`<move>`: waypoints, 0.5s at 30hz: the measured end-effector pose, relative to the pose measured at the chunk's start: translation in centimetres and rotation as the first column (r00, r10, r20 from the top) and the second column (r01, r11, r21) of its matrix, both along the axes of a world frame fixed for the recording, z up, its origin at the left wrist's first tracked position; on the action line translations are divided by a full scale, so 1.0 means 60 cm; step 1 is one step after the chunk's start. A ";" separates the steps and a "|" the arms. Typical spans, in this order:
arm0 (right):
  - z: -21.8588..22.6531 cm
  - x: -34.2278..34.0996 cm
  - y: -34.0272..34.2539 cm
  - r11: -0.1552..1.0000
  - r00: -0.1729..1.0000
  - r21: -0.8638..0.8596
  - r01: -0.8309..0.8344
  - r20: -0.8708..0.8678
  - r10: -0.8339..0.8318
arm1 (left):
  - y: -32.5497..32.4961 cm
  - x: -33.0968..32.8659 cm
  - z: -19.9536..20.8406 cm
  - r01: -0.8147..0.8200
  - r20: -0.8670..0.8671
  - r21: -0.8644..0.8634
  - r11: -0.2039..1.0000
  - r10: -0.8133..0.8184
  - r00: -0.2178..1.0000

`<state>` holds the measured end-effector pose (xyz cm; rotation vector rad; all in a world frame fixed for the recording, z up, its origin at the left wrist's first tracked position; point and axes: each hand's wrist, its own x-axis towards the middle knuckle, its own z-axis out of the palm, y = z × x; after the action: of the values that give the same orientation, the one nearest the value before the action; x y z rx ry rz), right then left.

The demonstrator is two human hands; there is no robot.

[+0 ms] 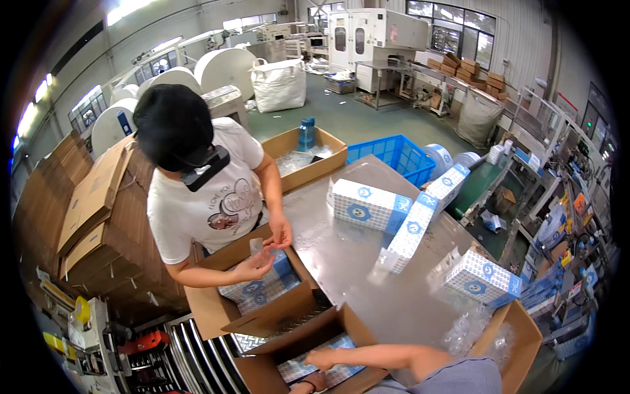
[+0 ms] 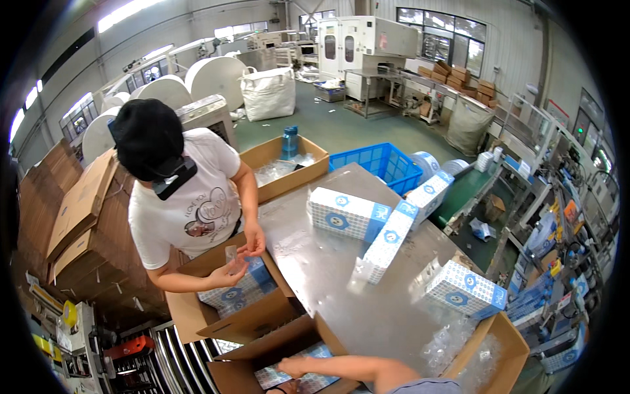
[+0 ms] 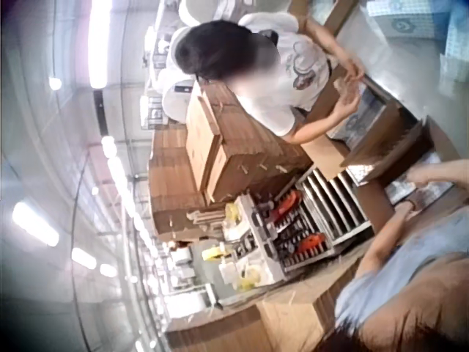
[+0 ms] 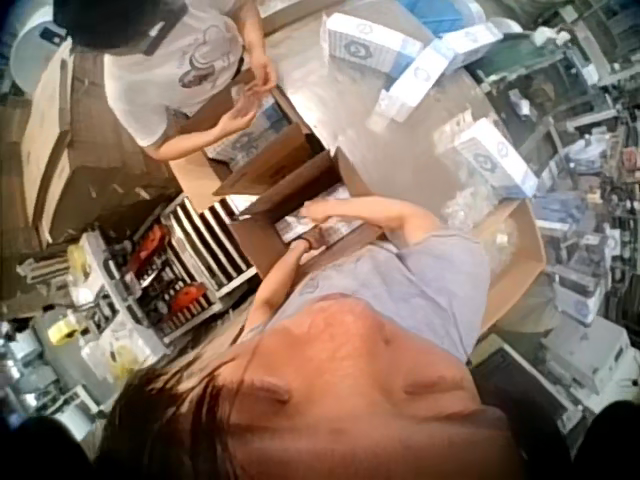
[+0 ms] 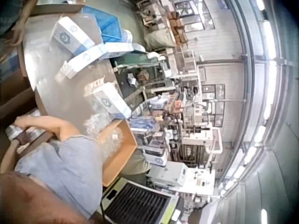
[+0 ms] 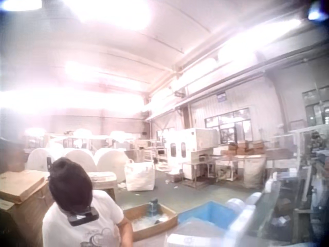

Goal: The person packs small blue and white product boxes into larger cardboard shipping boxes. They place bubble wrap inside the boxes, arrange the product boxes, and then close the flaps of the cardboard boxes. The person works at a metal table in a warehouse setting.

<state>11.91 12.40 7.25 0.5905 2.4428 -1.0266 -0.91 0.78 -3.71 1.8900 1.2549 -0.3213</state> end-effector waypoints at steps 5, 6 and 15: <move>0.396 0.328 0.221 0.692 0.836 0.499 0.522 -0.458 -0.302 | 0.095 0.034 0.248 -0.073 0.501 -0.508 0.858 0.363 0.786; 0.329 0.435 0.275 0.203 0.906 0.904 0.377 -0.315 -0.283 | 0.119 0.048 0.267 -0.039 0.571 -0.566 0.824 0.426 0.702; 0.218 0.525 0.341 0.749 0.888 0.491 0.446 -0.349 -0.300 | 0.394 0.369 0.405 -0.065 0.125 0.692 0.719 -0.031 0.992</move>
<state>43.44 32.86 20.32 1.2643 2.9420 -0.5032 21.21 24.41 20.61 2.4749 1.4205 0.3497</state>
